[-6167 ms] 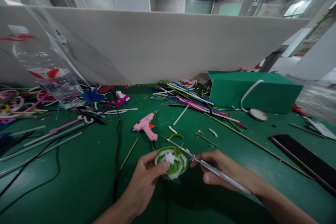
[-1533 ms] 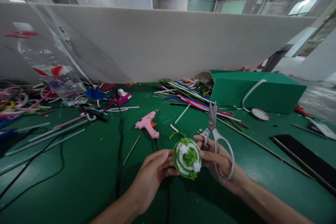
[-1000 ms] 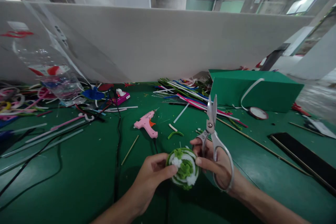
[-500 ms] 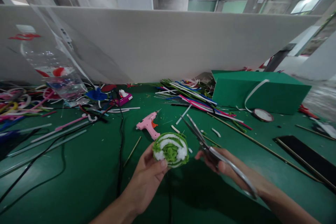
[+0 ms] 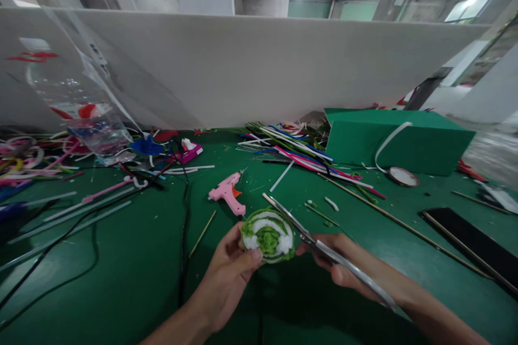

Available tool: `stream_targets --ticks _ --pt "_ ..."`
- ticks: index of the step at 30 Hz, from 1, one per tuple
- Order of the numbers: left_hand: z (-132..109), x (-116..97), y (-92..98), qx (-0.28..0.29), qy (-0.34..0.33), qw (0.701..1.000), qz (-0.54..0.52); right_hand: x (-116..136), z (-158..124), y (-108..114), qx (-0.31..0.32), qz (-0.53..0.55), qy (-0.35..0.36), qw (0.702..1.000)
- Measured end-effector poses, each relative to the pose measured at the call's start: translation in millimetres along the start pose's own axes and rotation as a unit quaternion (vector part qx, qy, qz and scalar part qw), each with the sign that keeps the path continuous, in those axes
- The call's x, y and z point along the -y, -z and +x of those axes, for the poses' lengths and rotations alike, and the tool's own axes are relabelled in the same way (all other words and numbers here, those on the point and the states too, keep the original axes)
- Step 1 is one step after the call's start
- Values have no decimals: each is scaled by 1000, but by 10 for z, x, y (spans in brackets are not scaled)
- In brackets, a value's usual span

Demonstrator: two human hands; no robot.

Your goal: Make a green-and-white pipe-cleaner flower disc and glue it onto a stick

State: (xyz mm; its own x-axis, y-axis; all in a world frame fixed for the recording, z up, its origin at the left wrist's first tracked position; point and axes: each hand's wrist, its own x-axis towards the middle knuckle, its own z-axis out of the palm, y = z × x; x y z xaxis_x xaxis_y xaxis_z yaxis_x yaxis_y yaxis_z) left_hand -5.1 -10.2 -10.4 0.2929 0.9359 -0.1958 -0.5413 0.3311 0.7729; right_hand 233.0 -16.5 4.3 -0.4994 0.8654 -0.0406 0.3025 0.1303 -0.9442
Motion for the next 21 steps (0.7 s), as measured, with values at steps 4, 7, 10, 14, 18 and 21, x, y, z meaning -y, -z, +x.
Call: stream_targets --ticks 4,7,10,14,18,21 --pt "-3 17 11 -6 -1 1000 7 64 8 -9 -4 -4 -9 1000" --pt "5 18 12 -7 -1 1000 8 82 20 -15 1 -4 -13 1000" --pt "13 17 3 -8 1 1000 3 67 27 -18 6 -12 -22 1000" --pt "5 31 -6 -9 2 1000 -5 31 21 -20 15 -21 -28 999" --pt "-12 38 -12 -17 4 1000 -7 8 12 -19 23 -17 -24 999" --pt "-6 32 -14 -14 4 1000 -4 -3 6 -19 18 -4 -21 1000"
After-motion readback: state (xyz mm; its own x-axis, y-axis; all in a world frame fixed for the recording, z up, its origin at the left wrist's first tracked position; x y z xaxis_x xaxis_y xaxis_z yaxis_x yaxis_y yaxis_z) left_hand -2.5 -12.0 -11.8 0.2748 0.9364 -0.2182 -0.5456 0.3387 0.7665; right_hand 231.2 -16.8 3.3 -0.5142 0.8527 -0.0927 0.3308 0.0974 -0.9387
